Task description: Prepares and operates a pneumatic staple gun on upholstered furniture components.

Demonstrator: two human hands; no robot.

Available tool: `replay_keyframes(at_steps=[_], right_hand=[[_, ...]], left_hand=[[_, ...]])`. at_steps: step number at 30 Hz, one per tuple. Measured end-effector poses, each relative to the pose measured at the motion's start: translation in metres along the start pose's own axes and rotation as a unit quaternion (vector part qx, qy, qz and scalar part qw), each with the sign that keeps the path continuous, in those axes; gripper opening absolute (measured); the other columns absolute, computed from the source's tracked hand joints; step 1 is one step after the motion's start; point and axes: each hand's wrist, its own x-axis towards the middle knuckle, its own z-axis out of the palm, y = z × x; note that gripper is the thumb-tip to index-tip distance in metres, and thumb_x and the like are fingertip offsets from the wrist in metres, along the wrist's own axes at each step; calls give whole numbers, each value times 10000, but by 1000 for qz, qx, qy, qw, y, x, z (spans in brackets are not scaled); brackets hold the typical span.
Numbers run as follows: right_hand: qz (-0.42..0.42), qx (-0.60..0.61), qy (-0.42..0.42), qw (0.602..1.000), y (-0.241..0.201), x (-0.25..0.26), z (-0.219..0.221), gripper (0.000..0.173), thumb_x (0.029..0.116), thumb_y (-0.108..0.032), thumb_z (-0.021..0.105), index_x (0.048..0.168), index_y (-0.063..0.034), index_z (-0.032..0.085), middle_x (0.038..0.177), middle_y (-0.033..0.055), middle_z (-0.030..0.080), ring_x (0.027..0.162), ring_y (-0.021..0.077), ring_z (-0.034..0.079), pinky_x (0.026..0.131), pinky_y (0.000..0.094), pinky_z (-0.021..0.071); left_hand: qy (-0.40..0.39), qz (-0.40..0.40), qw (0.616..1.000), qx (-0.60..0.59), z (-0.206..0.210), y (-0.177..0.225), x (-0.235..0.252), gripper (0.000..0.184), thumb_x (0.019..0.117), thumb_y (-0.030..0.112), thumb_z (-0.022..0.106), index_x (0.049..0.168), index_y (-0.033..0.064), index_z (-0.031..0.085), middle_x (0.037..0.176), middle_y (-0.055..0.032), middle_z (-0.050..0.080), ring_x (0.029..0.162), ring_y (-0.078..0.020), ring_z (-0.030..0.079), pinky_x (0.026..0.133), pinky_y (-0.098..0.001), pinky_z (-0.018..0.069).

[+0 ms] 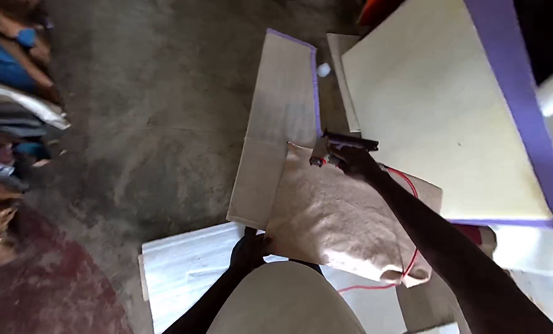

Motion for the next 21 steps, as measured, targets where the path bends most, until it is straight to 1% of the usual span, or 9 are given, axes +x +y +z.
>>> replay_keyframes(at_steps=[5, 10, 11, 13, 15, 16, 18, 20, 21], right_hand=[[-60, -16, 53, 997, 3, 127, 13, 650, 972, -274, 640, 1578, -302, 407, 1283, 283, 615, 1169, 500, 596, 930, 691, 470], [-64, 48, 116, 990, -9, 165, 31, 639, 942, -245, 700, 1539, -255, 472, 1376, 283, 572, 1250, 507, 556, 986, 686, 468], [-61, 59, 140, 987, -13, 158, 36, 597, 938, -250, 706, 1505, -240, 519, 1409, 278, 547, 1301, 503, 513, 1032, 693, 431], [-83, 77, 174, 978, -29, 123, 45, 543, 959, -378, 666, 1451, -167, 573, 1468, 266, 496, 1388, 489, 421, 1126, 685, 332], [-134, 109, 131, 976, -57, 59, 61, 727, 961, -579, 594, 1498, -98, 510, 1527, 198, 487, 1436, 384, 429, 1186, 581, 335], [-169, 146, 84, 971, -74, 19, 76, 818, 926, -624, 624, 1510, -69, 486, 1545, 175, 480, 1452, 342, 425, 1207, 537, 328], [-221, 210, -3, 953, -114, -60, 119, 978, 810, -612, 774, 1528, -34, 446, 1583, 167, 435, 1479, 316, 387, 1227, 514, 301], [-238, 211, -8, 948, -148, -106, 168, 1115, 746, -671, 791, 1558, -20, 391, 1648, 161, 329, 1540, 302, 270, 1261, 509, 216], [-232, 198, 9, 952, -161, -115, 185, 1106, 762, -665, 779, 1567, -24, 375, 1668, 155, 291, 1561, 300, 218, 1269, 519, 181]], left_hand=[[175, 26, 981, -77, 42, 1, -29, 355, 1078, 336, 531, 1099, 9, 668, 925, -130, 714, 781, -202, 694, 714, -376, 599], [243, 9, 964, -103, 79, 21, -32, 524, 1035, 527, 530, 1265, 63, 615, 1018, -159, 714, 794, -249, 698, 681, -407, 596], [249, -2, 964, -87, 82, 24, -31, 553, 1024, 540, 546, 1297, 62, 606, 1041, -171, 711, 812, -264, 698, 691, -422, 595], [264, -14, 963, -49, 85, 30, -29, 524, 1023, 509, 568, 1188, 22, 668, 954, -166, 720, 749, -243, 685, 657, -405, 582], [269, -18, 963, -1, 83, 39, -28, 509, 1038, 492, 548, 1038, 7, 699, 791, -124, 684, 592, -171, 605, 546, -327, 518], [262, -20, 964, 23, 80, 44, -29, 513, 1051, 484, 525, 1014, 2, 700, 758, -115, 669, 561, -158, 584, 524, -312, 501], [239, -7, 969, 59, 74, 47, -33, 515, 1066, 470, 498, 990, 2, 700, 738, -108, 658, 559, -155, 564, 525, -314, 481], [219, 11, 973, 74, 66, 41, -34, 511, 1073, 463, 488, 980, 2, 687, 729, -106, 644, 558, -159, 555, 529, -318, 480], [213, 20, 974, 78, 62, 36, -32, 516, 1073, 464, 487, 967, 0, 687, 719, -104, 639, 551, -159, 550, 528, -319, 481]])
